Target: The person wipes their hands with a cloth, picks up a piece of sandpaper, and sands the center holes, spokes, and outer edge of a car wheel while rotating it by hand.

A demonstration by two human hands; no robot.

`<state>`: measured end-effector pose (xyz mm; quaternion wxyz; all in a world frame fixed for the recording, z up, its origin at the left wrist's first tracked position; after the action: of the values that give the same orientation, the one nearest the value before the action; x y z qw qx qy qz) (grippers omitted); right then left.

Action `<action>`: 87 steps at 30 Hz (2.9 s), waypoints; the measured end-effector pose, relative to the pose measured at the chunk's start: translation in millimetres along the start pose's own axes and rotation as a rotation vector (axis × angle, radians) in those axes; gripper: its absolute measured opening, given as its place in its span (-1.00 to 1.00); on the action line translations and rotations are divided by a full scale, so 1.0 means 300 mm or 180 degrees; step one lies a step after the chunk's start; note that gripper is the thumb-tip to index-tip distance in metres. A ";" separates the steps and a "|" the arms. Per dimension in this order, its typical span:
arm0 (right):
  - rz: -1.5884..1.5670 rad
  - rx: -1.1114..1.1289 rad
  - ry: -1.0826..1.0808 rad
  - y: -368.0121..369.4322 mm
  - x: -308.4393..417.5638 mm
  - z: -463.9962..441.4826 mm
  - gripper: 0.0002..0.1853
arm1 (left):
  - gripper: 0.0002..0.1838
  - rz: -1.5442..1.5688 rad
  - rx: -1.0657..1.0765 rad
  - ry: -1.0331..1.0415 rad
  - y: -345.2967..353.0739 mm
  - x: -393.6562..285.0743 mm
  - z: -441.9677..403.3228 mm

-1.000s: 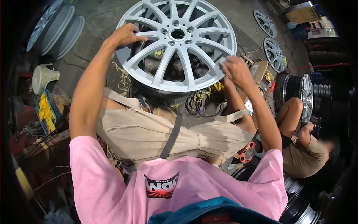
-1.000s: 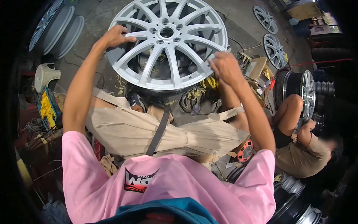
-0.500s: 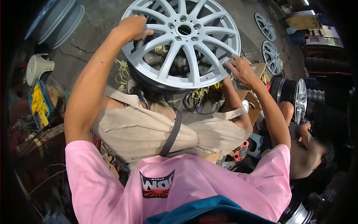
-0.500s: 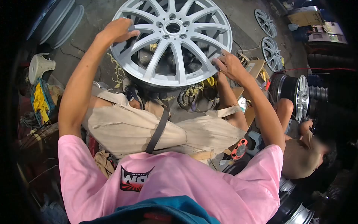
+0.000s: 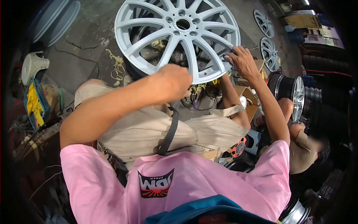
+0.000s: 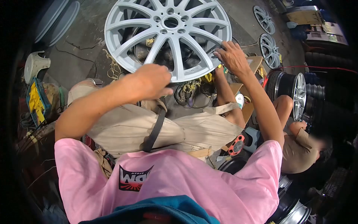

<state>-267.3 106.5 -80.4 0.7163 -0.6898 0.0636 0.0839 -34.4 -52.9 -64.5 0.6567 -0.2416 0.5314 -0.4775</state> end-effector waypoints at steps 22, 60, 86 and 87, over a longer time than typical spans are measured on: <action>-0.3575 -0.0167 0.1960 0.000 -0.113 0.081 -0.52 | -0.62 -0.0833 0.0551 -0.0187 0.078 -0.012 -0.045; -0.1357 -0.0381 0.0605 0.070 -0.093 -0.398 -0.69 | -0.62 -0.0086 0.0227 -0.0245 -0.007 0.029 -0.037; -0.0474 0.0106 0.1347 -0.198 -0.384 0.018 -0.62 | -0.64 0.0072 0.0034 -0.0123 -0.091 0.027 0.045; -0.0943 0.0204 0.1590 -0.202 -0.345 0.025 -0.59 | -0.65 0.0042 0.0066 -0.0125 -0.090 0.026 0.039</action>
<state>-356.3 108.7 0.4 0.7043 -0.6679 0.1392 -0.1961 -33.8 -73.4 -42.2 0.6726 -0.2406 0.5150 -0.4737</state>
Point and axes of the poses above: each hand's wrist, its own z-axis away from the middle knuckle, its own y-axis out of the palm, x = y × z, the point moved 5 cm from there along -z, towards the middle knuckle, and after that the axes turned 7 degrees about -y, right-handed, at the moved point
